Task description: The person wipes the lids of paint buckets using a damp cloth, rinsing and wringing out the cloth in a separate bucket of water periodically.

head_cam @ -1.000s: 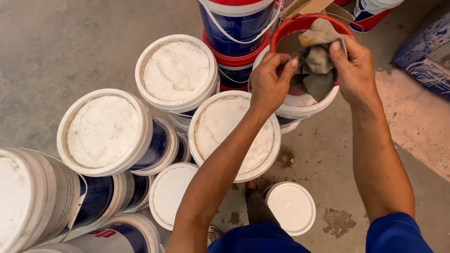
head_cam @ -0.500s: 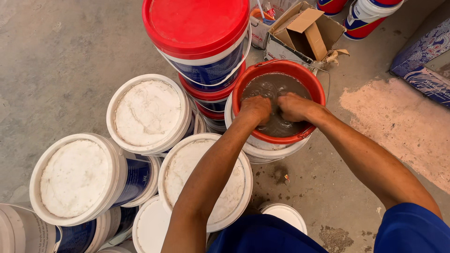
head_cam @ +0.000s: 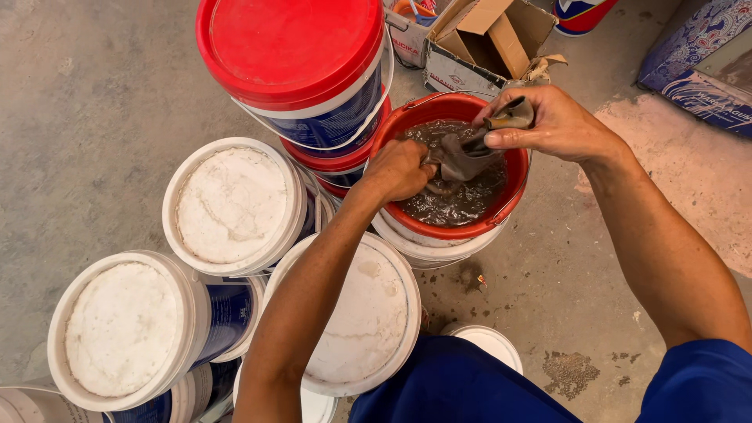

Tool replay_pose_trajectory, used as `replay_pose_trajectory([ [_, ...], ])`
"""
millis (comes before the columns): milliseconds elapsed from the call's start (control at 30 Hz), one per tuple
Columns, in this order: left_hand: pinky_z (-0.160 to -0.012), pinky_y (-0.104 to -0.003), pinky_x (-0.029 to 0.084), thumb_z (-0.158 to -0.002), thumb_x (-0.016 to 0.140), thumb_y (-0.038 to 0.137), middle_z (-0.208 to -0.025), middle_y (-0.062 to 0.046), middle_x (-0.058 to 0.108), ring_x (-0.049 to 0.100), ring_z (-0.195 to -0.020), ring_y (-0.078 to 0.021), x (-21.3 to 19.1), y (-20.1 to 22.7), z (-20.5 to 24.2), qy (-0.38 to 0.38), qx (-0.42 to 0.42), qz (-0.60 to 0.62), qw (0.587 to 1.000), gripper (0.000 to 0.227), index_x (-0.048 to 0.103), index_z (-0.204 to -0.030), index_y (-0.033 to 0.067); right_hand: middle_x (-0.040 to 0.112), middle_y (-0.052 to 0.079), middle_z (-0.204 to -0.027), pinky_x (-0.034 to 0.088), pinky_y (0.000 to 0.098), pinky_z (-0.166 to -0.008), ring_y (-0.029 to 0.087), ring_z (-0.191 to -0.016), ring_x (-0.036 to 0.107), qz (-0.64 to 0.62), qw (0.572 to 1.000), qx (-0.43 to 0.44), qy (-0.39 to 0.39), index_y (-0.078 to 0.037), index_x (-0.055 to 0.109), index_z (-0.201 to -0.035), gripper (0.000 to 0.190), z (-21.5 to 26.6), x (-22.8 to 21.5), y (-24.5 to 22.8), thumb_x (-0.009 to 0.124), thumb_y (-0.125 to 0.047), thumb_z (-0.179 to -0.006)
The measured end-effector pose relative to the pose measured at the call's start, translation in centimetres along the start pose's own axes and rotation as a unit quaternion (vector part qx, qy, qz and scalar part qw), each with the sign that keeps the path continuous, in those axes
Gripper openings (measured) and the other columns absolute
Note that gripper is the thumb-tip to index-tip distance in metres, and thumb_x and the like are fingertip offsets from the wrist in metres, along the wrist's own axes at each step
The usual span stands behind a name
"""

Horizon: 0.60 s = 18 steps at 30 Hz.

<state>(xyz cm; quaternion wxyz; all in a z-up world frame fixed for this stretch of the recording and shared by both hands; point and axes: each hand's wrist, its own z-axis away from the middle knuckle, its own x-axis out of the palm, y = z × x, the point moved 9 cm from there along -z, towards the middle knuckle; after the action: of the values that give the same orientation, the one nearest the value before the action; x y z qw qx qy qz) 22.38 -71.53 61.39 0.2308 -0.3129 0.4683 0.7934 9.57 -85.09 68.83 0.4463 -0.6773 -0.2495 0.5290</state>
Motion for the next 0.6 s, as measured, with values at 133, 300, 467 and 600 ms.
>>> replay_pose_trajectory([
  [133,-0.093,-0.053,0.06,-0.098,0.065,0.026,-0.109,-0.022,0.076,0.074,-0.113,-0.0423,-0.4,-1.4,-1.5,0.051,0.008,0.037,0.998,0.028,0.079,-0.114,0.0081,0.076,0.021,-0.106,0.053,0.054,-0.097,0.042,-0.108,0.072,0.142,0.99,-0.013,0.011,0.0,0.078,-0.101,0.033,-1.7,2.4,3.8,0.09,-0.029,-0.092],
  [300,-0.087,-0.056,0.064,-0.093,0.056,0.028,-0.098,-0.021,0.079,0.077,-0.103,-0.0444,2.2,-3.1,-5.7,0.074,0.028,-0.07,0.994,0.03,0.08,-0.101,0.0119,0.077,0.018,-0.109,0.062,0.0551,-0.092,0.04,-0.105,0.077,0.375,0.91,0.07,-0.162,-0.007,0.076,-0.115,0.03,-3.1,9.3,9.6,0.079,-0.003,-0.086],
  [467,-0.084,-0.057,0.064,-0.089,0.06,0.018,-0.098,-0.022,0.078,0.077,-0.101,-0.043,7.6,-5.6,-10.9,0.009,0.003,-0.186,0.982,0.031,0.082,-0.108,0.0067,0.078,0.019,-0.098,0.064,0.0573,-0.084,0.04,-0.096,0.079,0.424,0.879,0.076,-0.206,-0.006,0.079,-0.107,0.026,-4.0,12.7,14.9,0.077,-0.002,-0.082],
  [600,-0.071,-0.052,0.064,-0.088,0.06,0.015,-0.078,-0.021,0.076,0.078,-0.083,-0.0413,6.6,-6.2,-11.2,0.087,0.032,-0.111,0.989,0.027,0.084,-0.097,0.0066,0.079,0.023,-0.096,0.064,0.0601,-0.084,0.043,-0.095,0.079,0.433,0.874,0.083,-0.206,-0.004,0.08,-0.106,0.03,-3.8,12.3,16.6,0.075,-0.003,-0.077],
])
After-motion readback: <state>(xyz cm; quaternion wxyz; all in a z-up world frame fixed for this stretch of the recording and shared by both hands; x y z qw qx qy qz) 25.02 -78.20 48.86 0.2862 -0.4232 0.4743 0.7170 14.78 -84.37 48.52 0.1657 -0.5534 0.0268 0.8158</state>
